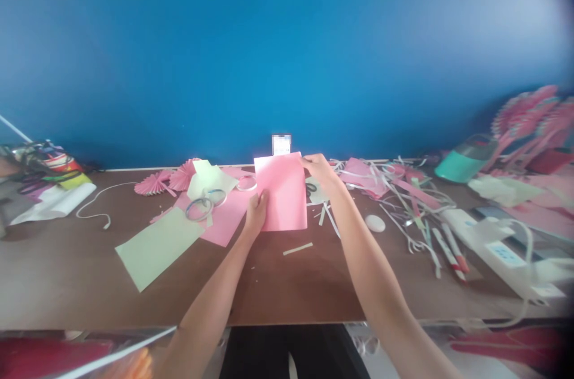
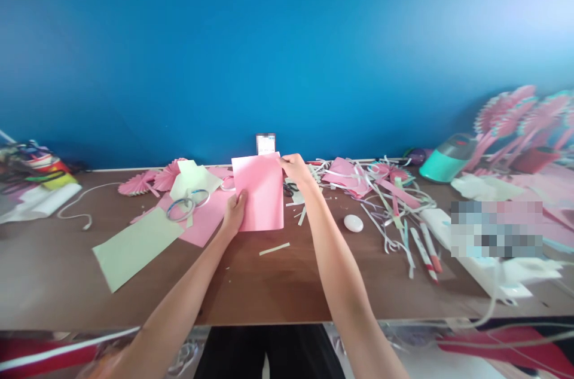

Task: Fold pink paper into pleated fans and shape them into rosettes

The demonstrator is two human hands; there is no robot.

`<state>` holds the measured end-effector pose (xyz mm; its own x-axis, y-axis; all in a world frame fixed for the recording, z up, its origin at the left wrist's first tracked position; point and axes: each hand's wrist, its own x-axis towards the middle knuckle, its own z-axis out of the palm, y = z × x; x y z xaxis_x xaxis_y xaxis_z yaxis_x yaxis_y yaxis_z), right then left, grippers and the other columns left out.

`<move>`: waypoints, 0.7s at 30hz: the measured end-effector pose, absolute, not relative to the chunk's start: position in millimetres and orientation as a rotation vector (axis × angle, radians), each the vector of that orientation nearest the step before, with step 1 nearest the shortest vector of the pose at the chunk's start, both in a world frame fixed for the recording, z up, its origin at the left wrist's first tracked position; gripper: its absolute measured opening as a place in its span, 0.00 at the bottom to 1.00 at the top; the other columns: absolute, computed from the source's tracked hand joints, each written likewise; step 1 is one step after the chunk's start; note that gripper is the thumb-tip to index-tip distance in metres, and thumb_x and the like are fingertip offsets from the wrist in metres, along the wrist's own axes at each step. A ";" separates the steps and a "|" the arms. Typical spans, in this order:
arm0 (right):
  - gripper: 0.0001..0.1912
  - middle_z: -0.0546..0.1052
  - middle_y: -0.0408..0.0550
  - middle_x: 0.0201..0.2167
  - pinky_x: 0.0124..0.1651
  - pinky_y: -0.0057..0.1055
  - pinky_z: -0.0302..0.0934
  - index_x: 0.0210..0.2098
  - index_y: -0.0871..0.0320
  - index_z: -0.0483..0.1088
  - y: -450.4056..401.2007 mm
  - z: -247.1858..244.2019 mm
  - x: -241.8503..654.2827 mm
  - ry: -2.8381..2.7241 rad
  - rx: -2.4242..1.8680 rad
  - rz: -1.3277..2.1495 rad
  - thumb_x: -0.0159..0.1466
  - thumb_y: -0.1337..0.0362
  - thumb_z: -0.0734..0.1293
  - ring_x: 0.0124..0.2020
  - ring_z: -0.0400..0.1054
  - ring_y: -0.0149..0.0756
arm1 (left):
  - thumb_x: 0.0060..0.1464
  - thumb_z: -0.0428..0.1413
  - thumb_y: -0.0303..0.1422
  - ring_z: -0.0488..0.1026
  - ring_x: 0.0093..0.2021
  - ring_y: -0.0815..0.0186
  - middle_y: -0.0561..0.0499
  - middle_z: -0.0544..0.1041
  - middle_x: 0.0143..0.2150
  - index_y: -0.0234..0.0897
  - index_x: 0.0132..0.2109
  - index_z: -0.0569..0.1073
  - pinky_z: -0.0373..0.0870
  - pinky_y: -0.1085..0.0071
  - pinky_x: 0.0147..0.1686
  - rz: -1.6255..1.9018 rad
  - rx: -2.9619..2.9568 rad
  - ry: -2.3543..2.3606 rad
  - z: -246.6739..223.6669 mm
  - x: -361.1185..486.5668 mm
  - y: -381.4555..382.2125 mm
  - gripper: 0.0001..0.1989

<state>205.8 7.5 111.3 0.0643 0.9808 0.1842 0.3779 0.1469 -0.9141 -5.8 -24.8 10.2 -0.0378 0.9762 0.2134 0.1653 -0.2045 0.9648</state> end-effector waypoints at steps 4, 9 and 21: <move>0.20 0.47 0.37 0.18 0.25 0.28 0.37 0.18 0.56 0.51 9.2 109.6 206.7 -1.513 -1.321 0.729 0.59 0.56 0.62 0.21 0.40 0.26 | 0.56 0.49 0.50 0.67 0.28 0.65 0.50 0.71 0.26 0.33 0.31 0.71 0.61 0.71 0.27 1.311 1.452 1.281 9.9 -5.9 -25.0 0.23; 0.19 0.50 0.37 0.17 0.26 0.27 0.39 0.17 0.57 0.54 13.9 108.0 207.5 -1.445 -1.303 0.675 0.56 0.56 0.64 0.22 0.43 0.26 | 0.57 0.49 0.50 0.70 0.32 0.63 0.48 0.74 0.29 0.31 0.35 0.73 0.64 0.71 0.30 1.293 1.481 1.223 7.4 -5.9 -22.2 0.23; 0.21 0.64 0.41 0.19 0.30 0.27 0.54 0.21 0.58 0.63 7.6 109.5 207.1 -1.344 -1.272 0.774 0.60 0.48 0.64 0.25 0.59 0.30 | 0.55 0.51 0.49 0.69 0.32 0.64 0.49 0.73 0.29 0.32 0.34 0.72 0.63 0.71 0.30 1.260 1.427 1.202 8.6 -5.6 -24.4 0.22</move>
